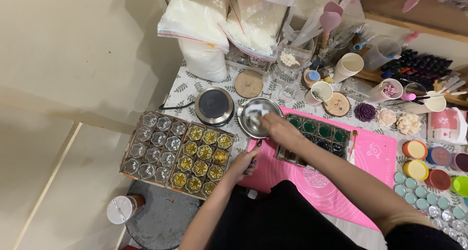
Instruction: The recorder is preparing wicks and cleaning tools for candle making.
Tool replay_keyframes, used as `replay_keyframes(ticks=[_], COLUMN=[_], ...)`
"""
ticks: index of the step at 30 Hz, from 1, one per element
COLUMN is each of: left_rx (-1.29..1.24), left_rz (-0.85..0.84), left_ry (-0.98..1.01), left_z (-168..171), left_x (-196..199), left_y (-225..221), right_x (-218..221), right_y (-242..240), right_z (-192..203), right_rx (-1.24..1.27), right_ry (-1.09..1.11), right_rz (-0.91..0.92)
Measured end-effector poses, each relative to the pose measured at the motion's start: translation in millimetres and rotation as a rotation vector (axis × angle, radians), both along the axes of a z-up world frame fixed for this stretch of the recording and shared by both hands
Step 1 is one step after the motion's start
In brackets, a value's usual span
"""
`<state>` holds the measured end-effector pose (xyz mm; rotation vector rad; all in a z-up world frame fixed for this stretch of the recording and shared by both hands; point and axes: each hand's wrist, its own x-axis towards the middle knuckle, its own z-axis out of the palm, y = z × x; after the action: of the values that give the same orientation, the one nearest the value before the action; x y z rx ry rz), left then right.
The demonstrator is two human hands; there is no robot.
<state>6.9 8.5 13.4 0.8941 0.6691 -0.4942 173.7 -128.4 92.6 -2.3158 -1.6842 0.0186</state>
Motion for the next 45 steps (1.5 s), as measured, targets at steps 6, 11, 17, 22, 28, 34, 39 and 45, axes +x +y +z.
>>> replay_keyframes(ticks=[6, 11, 17, 22, 28, 34, 39, 45], left_rx=[0.023, 0.058, -0.022, 0.04, 0.036, 0.048, 0.046, 0.121], left_rz=[-0.003, -0.002, 0.007, 0.042, 0.028, 0.025, 0.033, 0.059], left_ry=[-0.004, 0.01, -0.041, -0.031, -0.013, 0.017, 0.049, 0.115], left_z=[-4, -6, -11, -5, 0, 0, -3, -4], left_x=[-2, -2, -7, -9, -7, -7, -4, 0], left_y=[-1, -4, -10, -9, -10, -12, -15, -15], right_x=[10, 13, 21, 54, 21, 34, 14, -7], right_y=[12, 34, 40, 32, 25, 17, 9, 18], right_z=[16, -3, -3, -13, -3, -27, -10, -18], right_rx=[-0.18, -0.074, 0.045, -0.294, 0.173, -0.01, 0.252, 0.101], right_ry=[-0.02, 0.334, 0.012, 0.254, 0.345, 0.217, 0.442, 0.029], right_rz=[-0.185, -0.41, -0.166, -0.454, -0.407, -0.481, -0.562, -0.417])
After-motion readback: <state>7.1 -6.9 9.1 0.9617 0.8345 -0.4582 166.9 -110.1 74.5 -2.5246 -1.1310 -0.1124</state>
